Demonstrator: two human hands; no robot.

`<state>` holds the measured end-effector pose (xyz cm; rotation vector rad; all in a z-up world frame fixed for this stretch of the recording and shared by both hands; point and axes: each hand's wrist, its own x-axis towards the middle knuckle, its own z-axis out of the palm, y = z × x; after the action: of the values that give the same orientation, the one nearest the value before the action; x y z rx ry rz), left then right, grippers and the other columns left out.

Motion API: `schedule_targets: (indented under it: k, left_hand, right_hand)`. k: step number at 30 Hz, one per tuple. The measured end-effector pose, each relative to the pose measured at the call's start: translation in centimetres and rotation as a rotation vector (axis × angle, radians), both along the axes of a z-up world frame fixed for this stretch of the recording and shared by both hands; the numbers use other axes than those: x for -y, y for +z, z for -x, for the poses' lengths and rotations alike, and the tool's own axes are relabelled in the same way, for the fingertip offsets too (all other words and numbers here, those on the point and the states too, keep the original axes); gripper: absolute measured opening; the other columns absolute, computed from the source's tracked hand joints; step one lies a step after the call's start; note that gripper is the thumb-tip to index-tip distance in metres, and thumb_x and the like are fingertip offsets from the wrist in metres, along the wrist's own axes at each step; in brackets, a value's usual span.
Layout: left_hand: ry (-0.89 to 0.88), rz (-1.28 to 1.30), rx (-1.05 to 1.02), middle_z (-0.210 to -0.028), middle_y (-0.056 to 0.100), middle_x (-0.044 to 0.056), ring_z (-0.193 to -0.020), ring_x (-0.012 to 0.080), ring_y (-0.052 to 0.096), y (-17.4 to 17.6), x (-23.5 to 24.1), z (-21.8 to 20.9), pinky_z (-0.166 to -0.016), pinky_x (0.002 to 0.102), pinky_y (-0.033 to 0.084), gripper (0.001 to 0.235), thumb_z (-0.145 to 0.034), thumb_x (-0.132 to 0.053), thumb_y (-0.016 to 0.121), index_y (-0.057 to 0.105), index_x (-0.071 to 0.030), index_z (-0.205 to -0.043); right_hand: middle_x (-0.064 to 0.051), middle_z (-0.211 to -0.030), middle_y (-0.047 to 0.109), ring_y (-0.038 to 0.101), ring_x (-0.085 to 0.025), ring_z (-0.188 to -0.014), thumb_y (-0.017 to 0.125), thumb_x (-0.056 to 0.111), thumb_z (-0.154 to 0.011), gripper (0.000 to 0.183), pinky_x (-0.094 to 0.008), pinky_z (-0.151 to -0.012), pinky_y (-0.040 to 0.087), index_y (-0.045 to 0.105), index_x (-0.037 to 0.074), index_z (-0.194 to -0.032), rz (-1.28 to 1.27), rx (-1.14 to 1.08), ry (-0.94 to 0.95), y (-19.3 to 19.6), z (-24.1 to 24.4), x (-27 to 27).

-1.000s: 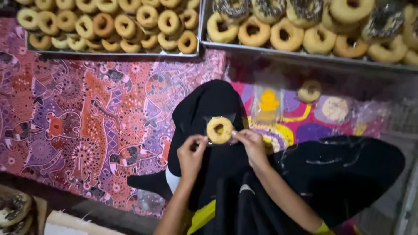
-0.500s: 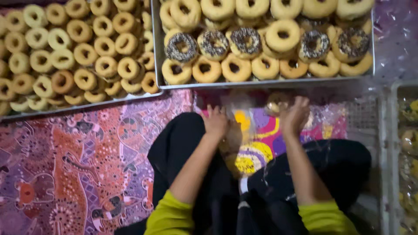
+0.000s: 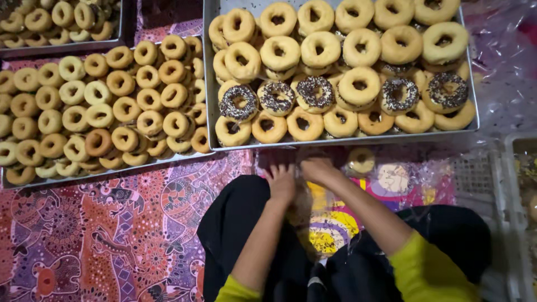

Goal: The person sits on a patterned mat and repeatedly picks donuts from metal trays, places them into clear plastic bags, and sets the sealed bags into a white crate. The person handles both plain and chocolate-sprinkled donuts throughout the clip.

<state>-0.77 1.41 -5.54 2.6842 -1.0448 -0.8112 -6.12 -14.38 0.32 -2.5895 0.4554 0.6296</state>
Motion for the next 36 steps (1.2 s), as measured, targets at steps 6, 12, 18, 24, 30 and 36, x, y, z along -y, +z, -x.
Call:
schedule_targets:
  k: [6,12,18,24,30,36]
  left_hand:
    - [0.845,0.972,-1.052,-0.144,0.045,0.016,-0.127,0.0265,0.046,9.6,-3.4,1.8,-0.105,0.045,0.040,0.070,-0.096,-0.046,0.068,0.038,-0.009,-0.147]
    - [1.351,1.265,-1.665,-0.100,0.074,0.005,-0.083,0.0160,0.071,10.7,-4.8,1.8,-0.074,0.031,0.059,0.049,-0.102,-0.048,0.061,0.065,-0.006,-0.126]
    - [1.266,1.314,-1.738,-0.112,0.073,0.004,-0.098,0.0172,0.071,11.9,-5.8,0.8,-0.084,0.034,0.059,0.040,-0.106,-0.043,0.061,0.066,-0.008,-0.126]
    - [1.145,1.255,-1.728,-0.127,0.070,0.004,-0.109,0.0178,0.070,15.1,-5.0,2.1,-0.091,0.037,0.060,0.049,-0.102,-0.045,0.053,0.061,-0.009,-0.133]
    - [0.810,1.290,-1.694,-0.134,0.065,0.016,-0.112,0.0268,0.071,20.1,-2.6,5.0,-0.094,0.042,0.059,0.051,-0.102,-0.036,0.059,0.053,-0.002,-0.140]
    - [0.612,1.303,-1.466,-0.133,0.063,0.015,-0.110,0.0220,0.068,23.4,-3.2,8.8,-0.091,0.037,0.059,0.064,-0.088,0.002,0.072,0.045,-0.009,-0.144]
  right_hand:
    - [-0.025,-0.146,0.053,0.062,-0.048,-0.124,0.076,0.037,-0.075,0.071,-0.049,-0.099,0.053,0.063,0.001,-0.135,0.145,0.784,0.152,11.7,9.4,-4.3]
    - [-0.005,-0.142,0.061,0.051,-0.022,-0.141,0.064,0.003,-0.087,0.048,-0.048,-0.120,0.047,0.068,0.009,-0.134,0.182,0.894,0.291,23.8,6.8,2.6]
    - [-0.012,-0.166,0.037,0.019,-0.044,-0.157,0.069,0.009,-0.086,0.037,-0.065,-0.121,0.022,0.070,0.008,-0.123,0.544,0.549,0.174,23.7,2.3,14.6]
    - [-0.027,-0.131,0.059,0.059,-0.039,-0.122,0.065,0.011,-0.092,0.023,-0.057,-0.112,0.046,0.060,0.004,-0.114,-0.966,0.862,-0.922,20.8,12.6,2.7]
    - [-0.016,-0.140,0.060,0.057,-0.032,-0.128,0.056,0.031,-0.100,0.055,-0.052,-0.107,0.046,0.048,0.002,-0.147,-1.855,0.708,-1.253,12.3,19.3,-10.6]
    - [-0.012,-0.141,0.057,0.060,-0.026,-0.125,0.056,0.033,-0.103,0.056,-0.048,-0.105,0.050,0.043,0.008,-0.152,-1.801,0.713,-1.197,14.2,19.0,-10.9]
